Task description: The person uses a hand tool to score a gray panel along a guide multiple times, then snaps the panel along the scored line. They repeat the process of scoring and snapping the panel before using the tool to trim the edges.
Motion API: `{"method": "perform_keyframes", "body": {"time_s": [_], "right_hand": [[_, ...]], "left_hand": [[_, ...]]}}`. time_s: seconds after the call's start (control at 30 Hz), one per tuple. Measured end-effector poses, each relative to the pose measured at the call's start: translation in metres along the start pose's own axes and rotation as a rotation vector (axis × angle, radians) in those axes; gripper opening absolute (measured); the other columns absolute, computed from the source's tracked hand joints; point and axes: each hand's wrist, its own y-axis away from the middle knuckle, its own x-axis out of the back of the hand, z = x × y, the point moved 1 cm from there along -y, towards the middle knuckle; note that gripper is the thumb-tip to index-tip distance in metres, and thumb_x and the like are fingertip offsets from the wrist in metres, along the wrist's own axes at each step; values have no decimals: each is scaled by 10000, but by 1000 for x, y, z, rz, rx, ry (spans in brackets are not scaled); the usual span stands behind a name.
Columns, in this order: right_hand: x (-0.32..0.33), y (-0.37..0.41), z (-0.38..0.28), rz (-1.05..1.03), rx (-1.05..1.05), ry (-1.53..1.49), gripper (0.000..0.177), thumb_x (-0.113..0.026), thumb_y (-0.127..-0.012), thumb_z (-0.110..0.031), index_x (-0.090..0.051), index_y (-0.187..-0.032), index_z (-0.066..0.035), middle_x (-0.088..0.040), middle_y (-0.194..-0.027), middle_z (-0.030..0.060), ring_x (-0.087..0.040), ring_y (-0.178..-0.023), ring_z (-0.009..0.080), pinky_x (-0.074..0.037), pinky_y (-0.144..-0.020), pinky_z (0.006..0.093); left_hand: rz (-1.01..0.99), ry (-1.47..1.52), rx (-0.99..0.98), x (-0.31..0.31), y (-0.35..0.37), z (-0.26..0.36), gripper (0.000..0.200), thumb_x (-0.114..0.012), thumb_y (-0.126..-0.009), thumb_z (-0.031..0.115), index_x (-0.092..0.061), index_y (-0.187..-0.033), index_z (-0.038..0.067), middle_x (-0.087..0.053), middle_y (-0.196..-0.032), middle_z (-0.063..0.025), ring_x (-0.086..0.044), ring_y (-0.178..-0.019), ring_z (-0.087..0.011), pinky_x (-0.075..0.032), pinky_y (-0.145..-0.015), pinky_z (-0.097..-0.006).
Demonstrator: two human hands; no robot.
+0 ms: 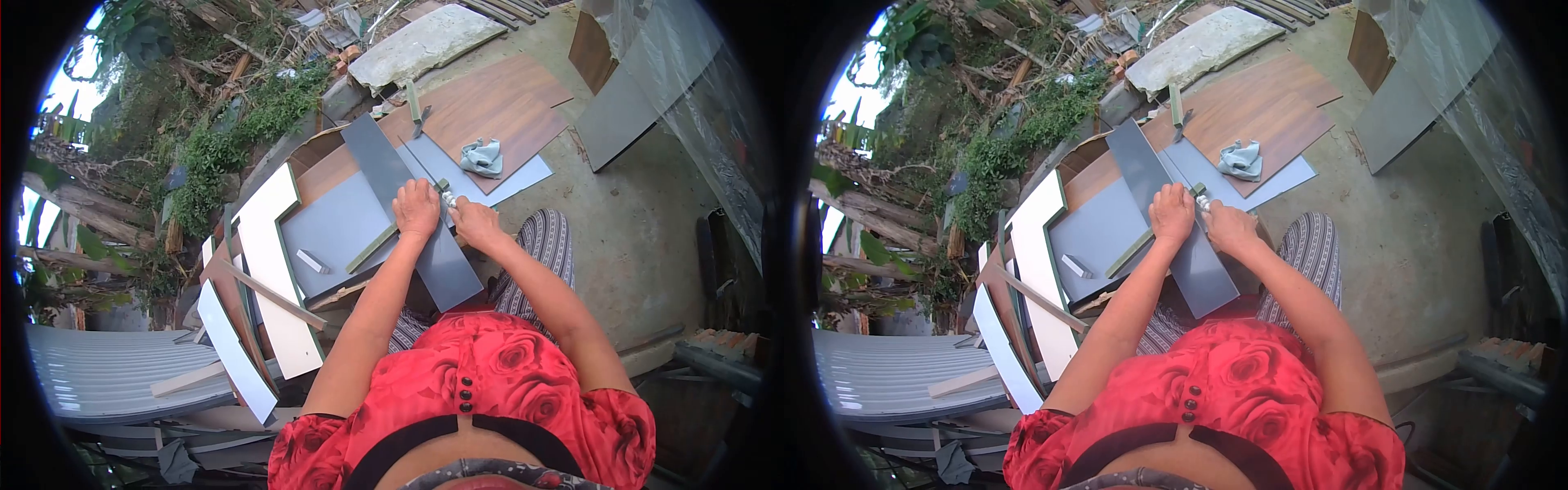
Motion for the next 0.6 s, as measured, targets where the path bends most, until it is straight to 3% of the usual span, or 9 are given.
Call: {"method": "perform_keyframes", "body": {"time_s": [0.27, 0.6], "right_hand": [[23, 119, 29, -66, -45, -6, 235, -501, -907, -253, -462, -897, -21, -589, -647, 230, -594, -649, 423, -452, -591, 518], [-1, 4, 3, 7, 4, -26, 286, -463, -919, -294, -519, -909, -14, -615, -744, 245, -602, -706, 433, -457, -657, 520]], "left_hand": [[-14, 25, 11, 0, 0, -2, 121, -527, -832, 230, -531, -872, 116, -521, -875, -68, -530, -851, -280, -423, -713, -441], [0, 17, -8, 4, 0, 0, 127, -528, -825, 235, -531, -865, 114, -522, -875, -65, -531, -854, -276, -424, -711, -441]]}}
